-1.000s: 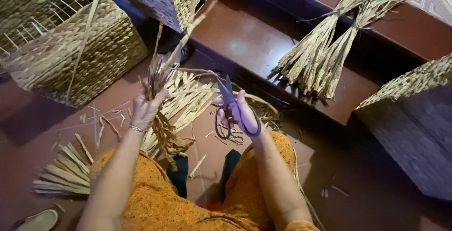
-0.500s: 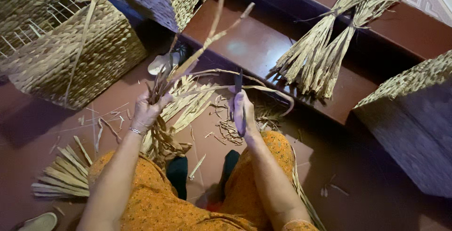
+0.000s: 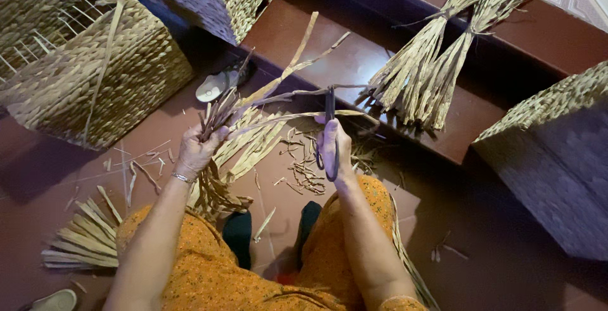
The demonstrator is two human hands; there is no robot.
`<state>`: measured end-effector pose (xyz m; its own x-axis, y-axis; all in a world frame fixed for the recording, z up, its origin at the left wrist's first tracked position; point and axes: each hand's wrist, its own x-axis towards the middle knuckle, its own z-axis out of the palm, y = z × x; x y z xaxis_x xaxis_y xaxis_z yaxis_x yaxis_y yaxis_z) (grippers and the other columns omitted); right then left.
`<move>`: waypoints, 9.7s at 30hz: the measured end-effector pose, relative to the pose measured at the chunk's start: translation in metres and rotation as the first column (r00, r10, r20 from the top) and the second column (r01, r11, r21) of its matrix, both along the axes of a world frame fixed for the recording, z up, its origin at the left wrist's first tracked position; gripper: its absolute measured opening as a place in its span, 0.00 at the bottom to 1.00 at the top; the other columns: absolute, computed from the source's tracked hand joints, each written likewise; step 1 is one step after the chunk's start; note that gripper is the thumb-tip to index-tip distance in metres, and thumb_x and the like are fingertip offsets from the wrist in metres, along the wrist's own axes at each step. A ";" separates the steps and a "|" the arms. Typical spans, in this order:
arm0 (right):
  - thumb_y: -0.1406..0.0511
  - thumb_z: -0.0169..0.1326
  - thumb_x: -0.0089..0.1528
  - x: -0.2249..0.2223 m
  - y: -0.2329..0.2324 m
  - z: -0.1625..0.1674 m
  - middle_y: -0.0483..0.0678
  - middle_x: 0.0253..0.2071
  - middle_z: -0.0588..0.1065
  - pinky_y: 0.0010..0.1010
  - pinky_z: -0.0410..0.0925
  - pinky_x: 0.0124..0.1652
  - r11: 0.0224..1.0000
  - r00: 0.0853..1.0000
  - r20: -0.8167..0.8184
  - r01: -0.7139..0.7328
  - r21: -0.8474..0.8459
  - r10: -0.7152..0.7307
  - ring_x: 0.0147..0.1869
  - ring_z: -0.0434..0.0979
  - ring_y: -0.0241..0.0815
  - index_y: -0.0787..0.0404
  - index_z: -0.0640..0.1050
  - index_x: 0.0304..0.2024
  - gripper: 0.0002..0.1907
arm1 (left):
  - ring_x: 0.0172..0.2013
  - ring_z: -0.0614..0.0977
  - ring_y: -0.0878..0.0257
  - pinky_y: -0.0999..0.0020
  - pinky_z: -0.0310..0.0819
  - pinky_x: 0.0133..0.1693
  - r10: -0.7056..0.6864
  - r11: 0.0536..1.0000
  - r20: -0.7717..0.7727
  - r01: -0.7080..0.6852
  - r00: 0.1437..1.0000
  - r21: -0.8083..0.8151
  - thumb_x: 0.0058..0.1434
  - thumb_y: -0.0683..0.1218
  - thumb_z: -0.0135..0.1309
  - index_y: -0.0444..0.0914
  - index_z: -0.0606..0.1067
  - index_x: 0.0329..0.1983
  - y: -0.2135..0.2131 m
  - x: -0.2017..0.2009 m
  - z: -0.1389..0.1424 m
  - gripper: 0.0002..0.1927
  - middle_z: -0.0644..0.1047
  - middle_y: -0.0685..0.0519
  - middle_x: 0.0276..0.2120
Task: The person sits on the floor and uses scissors to trim and align bundles of dried plant strips. They repeatedly gather strips, cut them to length, and place the trimmed bundles on a nearby step.
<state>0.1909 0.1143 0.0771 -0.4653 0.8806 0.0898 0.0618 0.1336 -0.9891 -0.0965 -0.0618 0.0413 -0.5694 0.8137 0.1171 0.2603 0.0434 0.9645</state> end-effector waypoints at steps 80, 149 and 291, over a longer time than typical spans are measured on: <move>0.41 0.29 0.71 0.028 0.006 -0.022 0.43 0.23 0.72 0.27 0.66 0.27 0.878 0.886 0.008 -0.458 -0.140 0.464 0.24 0.70 0.34 0.68 0.78 0.51 0.40 | 0.17 0.66 0.72 0.76 0.56 0.19 0.256 0.950 0.557 -0.313 0.790 0.008 0.63 0.47 0.65 0.37 0.77 0.32 -0.010 -0.020 0.012 0.11 0.73 0.59 0.21; 0.60 0.69 0.52 -0.065 -0.057 -0.155 0.62 0.46 0.78 0.49 0.72 0.51 0.937 0.446 0.861 -0.339 -0.089 0.244 0.54 0.78 0.62 0.57 0.79 0.50 0.25 | 0.17 0.61 0.77 0.76 0.51 0.20 0.419 0.852 0.410 -0.507 0.810 0.131 0.73 0.56 0.55 0.40 0.75 0.35 -0.020 -0.045 0.013 0.17 0.64 0.66 0.19; 0.61 0.69 0.47 0.403 -0.139 -0.170 0.63 0.35 0.79 0.50 0.72 0.42 0.941 0.414 0.875 0.317 0.120 -0.251 0.40 0.81 0.63 0.61 0.74 0.50 0.31 | 0.52 0.81 0.61 0.67 0.82 0.53 -0.292 0.956 -0.291 0.271 0.911 -0.110 0.71 0.35 0.59 0.37 0.66 0.68 0.036 0.100 0.022 0.25 0.77 0.48 0.52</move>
<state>0.5942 -0.0250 -0.0927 0.0097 0.9658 -0.2590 0.9119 -0.1148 -0.3940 0.0037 -0.0262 0.0637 -0.2621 0.9468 0.1869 0.5481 -0.0133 0.8363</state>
